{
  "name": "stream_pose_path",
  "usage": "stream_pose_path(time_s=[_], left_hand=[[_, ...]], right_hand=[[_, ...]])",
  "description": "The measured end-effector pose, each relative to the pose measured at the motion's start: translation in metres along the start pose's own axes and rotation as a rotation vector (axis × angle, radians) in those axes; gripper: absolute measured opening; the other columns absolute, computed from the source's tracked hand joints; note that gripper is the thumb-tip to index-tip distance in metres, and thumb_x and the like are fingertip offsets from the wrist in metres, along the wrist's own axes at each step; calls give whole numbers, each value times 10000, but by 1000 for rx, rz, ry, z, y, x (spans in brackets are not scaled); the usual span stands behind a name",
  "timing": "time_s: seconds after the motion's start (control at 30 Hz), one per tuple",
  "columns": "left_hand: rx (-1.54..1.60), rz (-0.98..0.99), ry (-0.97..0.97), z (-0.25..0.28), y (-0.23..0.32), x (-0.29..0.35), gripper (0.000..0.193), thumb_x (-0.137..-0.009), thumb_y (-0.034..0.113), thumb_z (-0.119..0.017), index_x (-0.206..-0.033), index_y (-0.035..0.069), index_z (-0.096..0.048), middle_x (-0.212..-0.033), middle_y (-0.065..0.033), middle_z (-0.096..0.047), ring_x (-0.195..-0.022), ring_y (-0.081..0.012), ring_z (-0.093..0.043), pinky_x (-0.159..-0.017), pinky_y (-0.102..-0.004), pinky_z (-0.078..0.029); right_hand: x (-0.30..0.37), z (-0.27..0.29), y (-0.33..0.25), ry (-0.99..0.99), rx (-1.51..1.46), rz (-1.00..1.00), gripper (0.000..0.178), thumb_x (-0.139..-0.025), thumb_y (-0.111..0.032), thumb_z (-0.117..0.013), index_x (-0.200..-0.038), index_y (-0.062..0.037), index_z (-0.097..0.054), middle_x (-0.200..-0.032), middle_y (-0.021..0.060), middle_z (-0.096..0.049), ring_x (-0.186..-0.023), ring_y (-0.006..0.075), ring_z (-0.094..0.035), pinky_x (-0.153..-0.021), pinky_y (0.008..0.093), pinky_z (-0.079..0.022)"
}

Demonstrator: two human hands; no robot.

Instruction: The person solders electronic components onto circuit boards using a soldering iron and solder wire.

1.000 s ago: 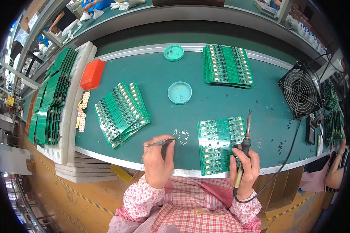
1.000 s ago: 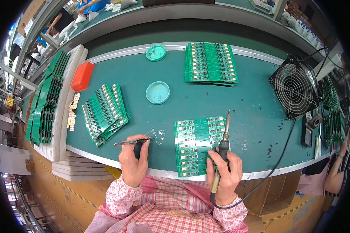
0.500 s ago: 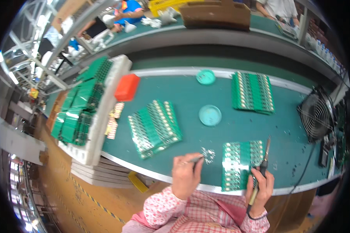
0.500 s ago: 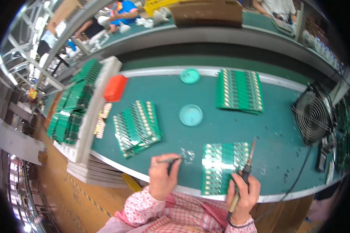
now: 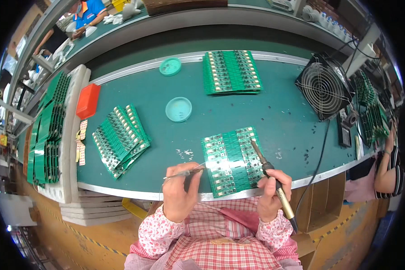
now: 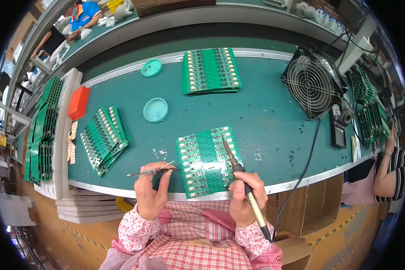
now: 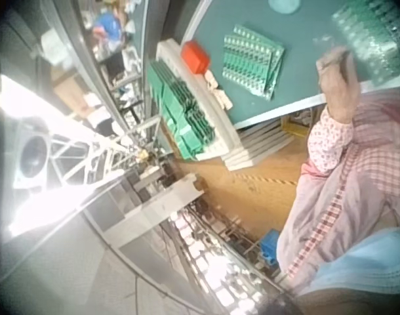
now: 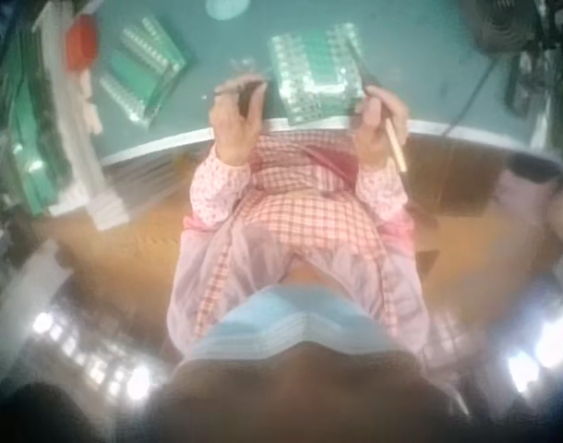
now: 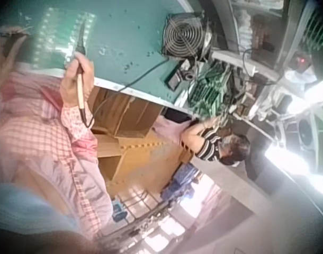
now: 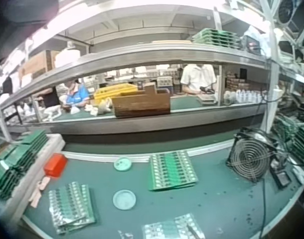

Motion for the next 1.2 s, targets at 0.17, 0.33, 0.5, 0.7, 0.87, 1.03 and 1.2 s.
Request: stream_pose_path(time_s=[0.17,0.33,0.5,0.7,0.87,1.03,1.2], left_hand=[[31,-23,-91,-13,1,5,139,-873,-57,-671,-1004,-11,-665,-1002,-137,-693,-895,-269,-670,-787,-334,-525],[-13,-32,-93,-16,6,3,162,-862,-56,-673,-1013,3,-664,-1006,-130,-694,-897,-288,-657,-794,-353,-516],[-34,-51,-94,-17,7,1,179,-852,-52,-676,-1021,8,-660,-1003,-126,-697,-886,-302,-648,-788,-363,-512],[-60,-68,-95,-17,7,-1,179,-841,-53,-681,-1009,7,-663,-999,-123,-707,-883,-304,-649,-780,-364,-510],[-69,-74,-91,-18,8,-2,165,-842,-46,-681,-995,14,-666,-1002,-118,-708,-871,-303,-650,-775,-363,-509],[-66,-80,-92,-18,8,-2,169,-841,-41,-684,-999,16,-666,-998,-115,-706,-866,-303,-649,-771,-366,-506],[-64,-86,-90,-18,9,-2,180,-839,-39,-685,-1008,19,-661,-1000,-114,-705,-867,-304,-647,-772,-371,-502]], right_hand=[[3,10,4,-19,53,11,150,-956,-144,-582,-1049,-28,-606,-665,65,-635,-575,168,-605,-579,313,-481],[6,12,4,-41,54,22,142,-954,-149,-586,-1035,-35,-610,-610,51,-627,-574,179,-601,-574,313,-479],[3,10,2,-61,66,27,145,-953,-159,-594,-1023,-33,-612,-601,53,-629,-573,180,-596,-572,313,-475],[0,9,0,-81,75,65,151,-952,-167,-599,-1022,-34,-615,-595,55,-627,-570,182,-592,-571,318,-471],[0,9,-1,-89,65,64,148,-952,-166,-598,-1018,-35,-616,-594,54,-627,-566,185,-590,-574,320,-470],[1,11,-6,-114,-14,20,154,-954,-168,-601,-1014,-27,-615,-609,64,-640,-547,176,-623,-566,308,-488],[3,8,-11,-134,-141,17,174,-960,-177,-603,-1010,-10,-611,-636,80,-655,-561,171,-662,-545,294,-517]])
Point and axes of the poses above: each hand's wrist, its own x-axis away from the middle knuckle, its own z-axis out of the back of the hand, y = z × x, the point moved 3 cm from there along -x, towards the middle knuckle
